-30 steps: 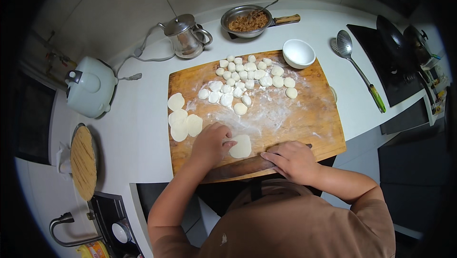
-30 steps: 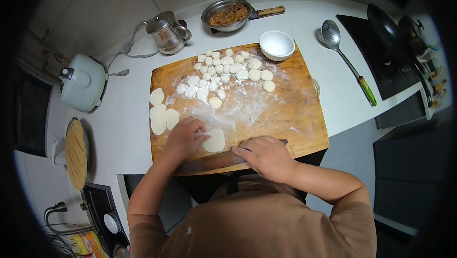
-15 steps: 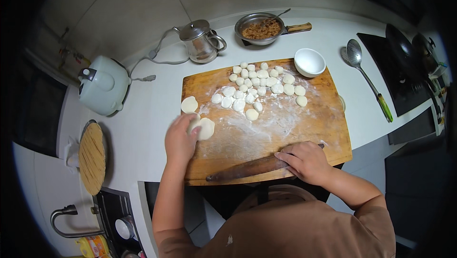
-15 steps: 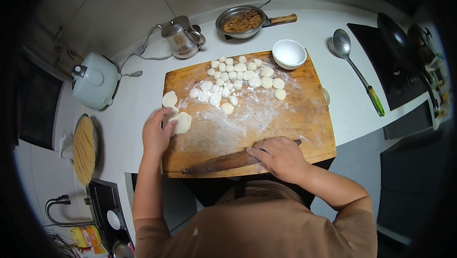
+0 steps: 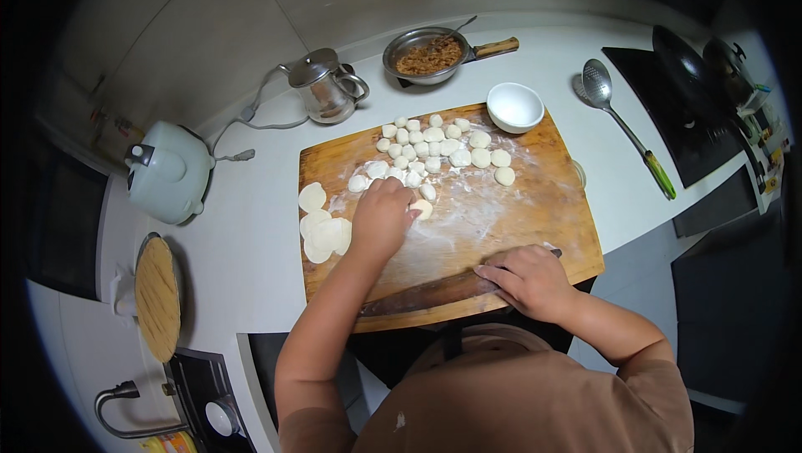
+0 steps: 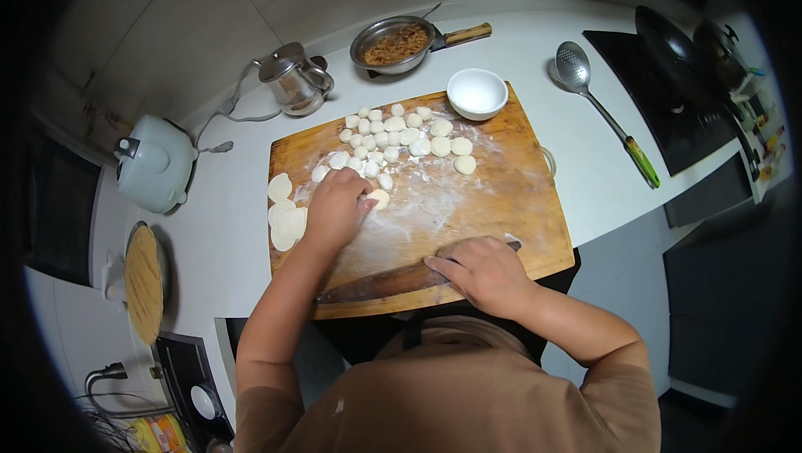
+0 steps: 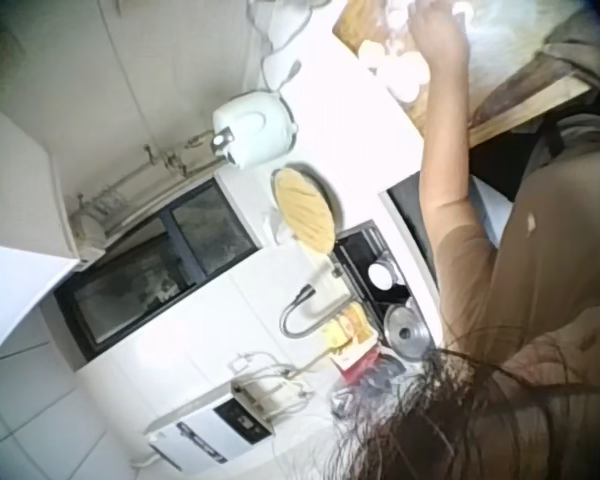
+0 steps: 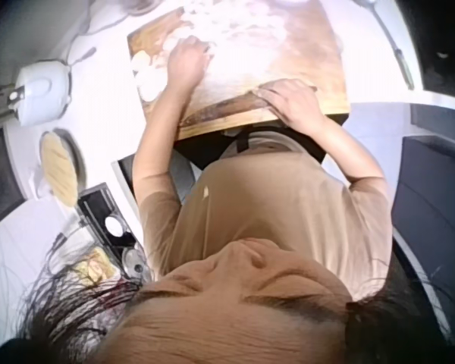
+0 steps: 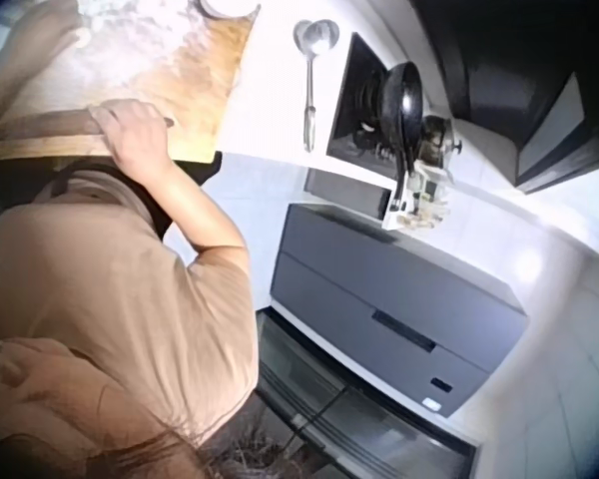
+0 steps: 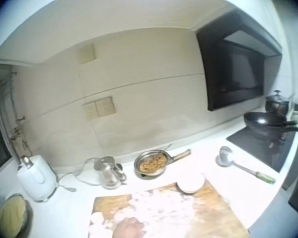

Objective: The person flattens small dough balls into round discs on a floured wooden board using a rolling pin. They repeatedly pick up dough pieces, roll them, and occasionally sprinkle flour from a small bowl to prevent sticking. The flattened discs are arranged on the board as the task progresses.

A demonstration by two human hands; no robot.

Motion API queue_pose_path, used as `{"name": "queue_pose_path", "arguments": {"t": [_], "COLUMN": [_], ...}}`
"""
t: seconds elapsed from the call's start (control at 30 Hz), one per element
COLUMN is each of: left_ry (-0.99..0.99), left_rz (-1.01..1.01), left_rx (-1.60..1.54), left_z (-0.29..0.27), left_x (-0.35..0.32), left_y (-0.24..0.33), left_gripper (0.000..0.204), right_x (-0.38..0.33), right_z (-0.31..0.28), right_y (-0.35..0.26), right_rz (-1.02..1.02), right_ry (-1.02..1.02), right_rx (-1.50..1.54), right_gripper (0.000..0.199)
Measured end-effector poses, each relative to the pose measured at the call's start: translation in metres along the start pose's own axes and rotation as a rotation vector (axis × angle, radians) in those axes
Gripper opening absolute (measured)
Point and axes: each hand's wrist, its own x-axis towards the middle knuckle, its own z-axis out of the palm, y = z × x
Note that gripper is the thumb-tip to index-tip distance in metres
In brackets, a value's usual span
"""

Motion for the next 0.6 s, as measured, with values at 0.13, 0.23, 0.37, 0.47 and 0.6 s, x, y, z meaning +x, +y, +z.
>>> {"name": "queue_pose_path", "arguments": {"t": [0.13,0.23,0.37,0.47,0.6], "left_ry": [0.048,-0.083,-0.182,-0.167,-0.161], "left_rz": [0.119,0.299,0.249,0.068,0.015], "left_rx": [-0.243,-0.222,-0.286,-0.373,-0.162], "left_z": [0.004,0.006,-0.004,-0.026,-0.033], "left_x": [-0.01,-0.026,-0.044,-0.061,-0.092], "left_y": [0.004,0.007,0.005,0.002,0.007], "left_gripper": [0.015,0.019,0.035,0.048,0.062], "right_x": [-0.004,-0.005,-0.007,-0.006,0.002], "right_z": [0.001,0.0,0.002,0.001,0.001], "right_y": [0.001,0.0,0.004,0.008,0.017], "right_rz": [0.012,0.001,-0.054,-0.042,0.015], "right_ry": [0.003,-0.009,-0.037,-0.043,-0.024], "right_rx": [0.013,0.022,0.026,0.02,-0.009], "right_gripper": [0.039,0.039,0.039,0.039,0.043]}}
